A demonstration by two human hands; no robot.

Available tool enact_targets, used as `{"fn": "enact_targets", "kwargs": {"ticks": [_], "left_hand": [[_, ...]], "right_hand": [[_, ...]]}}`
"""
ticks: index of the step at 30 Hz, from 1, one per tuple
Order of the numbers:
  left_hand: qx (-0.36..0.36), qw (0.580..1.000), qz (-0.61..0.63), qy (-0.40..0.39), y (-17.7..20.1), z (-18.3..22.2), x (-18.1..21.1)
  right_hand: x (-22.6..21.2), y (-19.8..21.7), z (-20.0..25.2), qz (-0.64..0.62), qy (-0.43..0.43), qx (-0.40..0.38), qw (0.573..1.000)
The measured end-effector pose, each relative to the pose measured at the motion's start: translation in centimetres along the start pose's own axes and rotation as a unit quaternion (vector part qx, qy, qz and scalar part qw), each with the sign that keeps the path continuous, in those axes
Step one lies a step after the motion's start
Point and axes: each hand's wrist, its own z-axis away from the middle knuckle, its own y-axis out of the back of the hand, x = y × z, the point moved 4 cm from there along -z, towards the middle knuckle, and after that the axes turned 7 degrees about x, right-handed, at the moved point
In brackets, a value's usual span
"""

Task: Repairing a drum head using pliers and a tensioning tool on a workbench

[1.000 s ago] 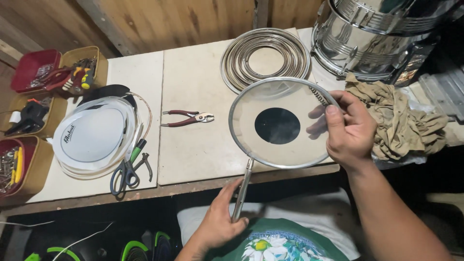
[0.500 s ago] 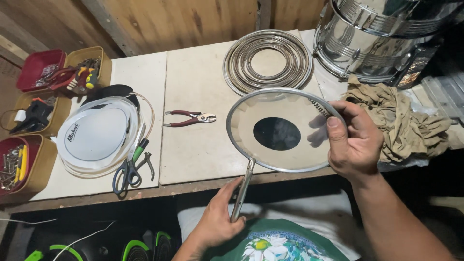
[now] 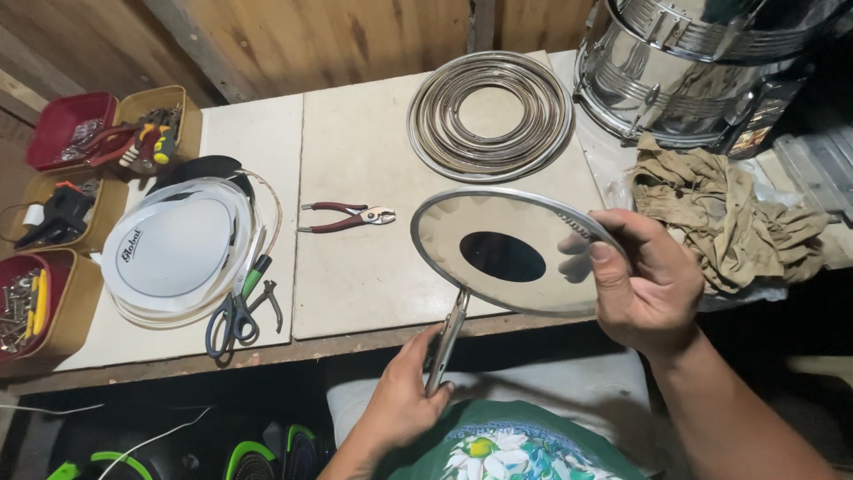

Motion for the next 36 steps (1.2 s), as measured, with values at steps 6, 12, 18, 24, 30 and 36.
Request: {"fn": "enact_targets", "kwargs": {"ticks": [6, 12, 18, 24, 30, 36], "left_hand": [[0.008, 1.000, -0.011, 0.027, -0.9, -0.3, -2.2], [0.034, 0.999, -0.027, 0.025, -1.3, 0.1, -3.6], [-0.008, 0.996, -0.041, 0.082, -0.8, 0.1, -4.0], [-0.033, 0.988, -0.067, 0.135, -0.6, 0.2, -3.9], [-0.027, 0.980, -0.114, 0.161, -0.5, 0.1, -3.9], [-0.038, 0.975, -0.124, 0.178, -0.2, -0.1, -3.6]], "right_hand": [[2.1, -0.5, 1.2, -0.005, -0.066, 0.038, 0.997], [4.0, -1.2, 1.7, 0.017, -0.107, 0.046, 0.993], [6.3, -2.4, 1.2, -0.006, -0.175, 0.037, 0.984], [6.7, -3.4, 1.7, -0.014, -0.192, 0.024, 0.981], [6.8, -4.1, 1.9, -0.022, -0.177, 0.015, 0.984], [6.4, -4.1, 1.8, -0.021, -0.163, 0.009, 0.986]]}}
